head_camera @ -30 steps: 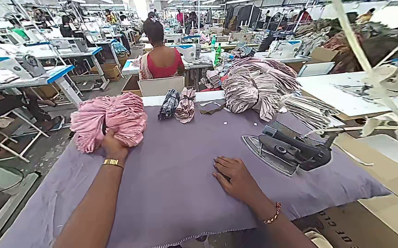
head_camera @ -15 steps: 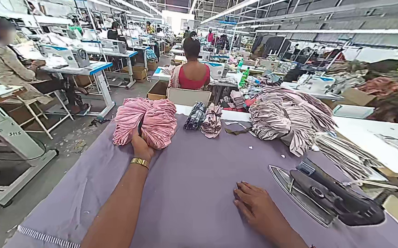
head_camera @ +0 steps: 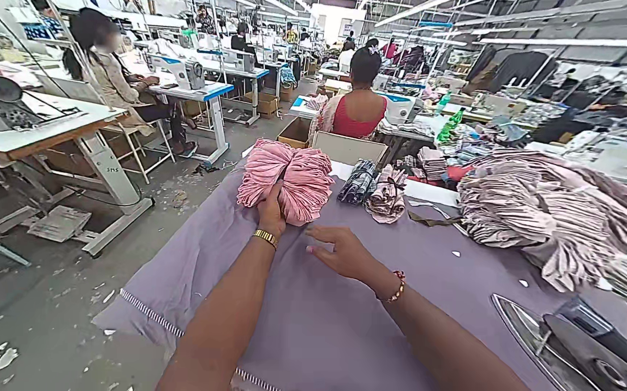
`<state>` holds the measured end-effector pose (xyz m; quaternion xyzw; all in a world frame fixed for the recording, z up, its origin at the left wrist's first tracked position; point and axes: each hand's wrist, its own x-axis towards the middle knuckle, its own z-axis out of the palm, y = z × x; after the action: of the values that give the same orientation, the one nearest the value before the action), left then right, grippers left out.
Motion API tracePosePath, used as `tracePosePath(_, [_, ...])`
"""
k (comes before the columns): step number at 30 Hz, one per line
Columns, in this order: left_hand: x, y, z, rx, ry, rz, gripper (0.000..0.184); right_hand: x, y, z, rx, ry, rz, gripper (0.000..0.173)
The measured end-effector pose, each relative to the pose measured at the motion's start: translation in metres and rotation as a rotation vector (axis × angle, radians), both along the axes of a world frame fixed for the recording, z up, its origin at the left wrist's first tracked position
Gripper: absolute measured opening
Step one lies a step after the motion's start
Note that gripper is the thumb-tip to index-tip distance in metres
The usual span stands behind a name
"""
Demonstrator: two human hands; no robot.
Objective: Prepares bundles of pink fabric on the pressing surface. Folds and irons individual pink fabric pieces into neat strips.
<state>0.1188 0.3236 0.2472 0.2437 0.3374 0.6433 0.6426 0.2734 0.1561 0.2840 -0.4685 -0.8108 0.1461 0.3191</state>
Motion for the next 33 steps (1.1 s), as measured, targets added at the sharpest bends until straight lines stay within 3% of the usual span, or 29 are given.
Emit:
tracePosePath(2, [-0.001, 0.001, 0.001, -0.003, 0.004, -0.01, 0.06, -0.007, 0.005, -0.032, -0.029, -0.166, -0.058, 0.037])
tracePosePath(4, [0.0, 0.0, 0.004, 0.014, 0.007, -0.04, 0.063, -0.012, 0.002, -0.058, 0.083, -0.288, -0.085, 0.039])
tracePosePath(9, [0.008, 0.002, 0.002, 0.016, 0.045, -0.053, 0.077, -0.013, 0.0, -0.06, 0.088, -0.271, -0.11, 0.039])
tracePosePath(11, [0.007, 0.003, -0.001, 0.018, 0.026, -0.066, 0.059, -0.011, 0.001, -0.062, 0.084, -0.221, -0.106, 0.039])
tracePosePath(13, [0.005, 0.002, 0.001, -0.006, 0.011, -0.092, 0.036, -0.007, 0.004, -0.064, 0.117, -0.074, -0.125, 0.033])
tracePosePath(16, [0.001, -0.003, 0.007, 0.003, -0.034, -0.083, 0.023, 0.007, 0.011, -0.058, 0.098, 0.259, -0.305, 0.027])
tracePosePath(18, [-0.002, -0.009, 0.013, 0.053, -0.048, -0.078, 0.016, 0.019, 0.017, -0.048, -0.005, 0.527, -0.464, 0.033])
tracePosePath(21, [-0.013, -0.019, 0.026, 0.232, -0.083, -0.135, 0.012, 0.038, 0.022, -0.03, -0.195, 1.023, -0.537, 0.05])
tracePosePath(26, [-0.025, -0.038, 0.037, 0.554, -0.276, -0.355, 0.025, 0.067, 0.017, -0.001, -0.411, 1.462, -0.306, 0.078])
tracePosePath(31, [-0.021, -0.061, 0.032, 0.641, -0.263, -0.455, 0.008, 0.07, -0.006, 0.004, -0.27, 1.802, 0.045, 0.073])
tracePosePath(33, [-0.016, -0.062, 0.024, 0.59, -0.196, -0.436, 0.015, 0.073, -0.014, 0.007, -0.234, 1.829, 0.134, 0.071])
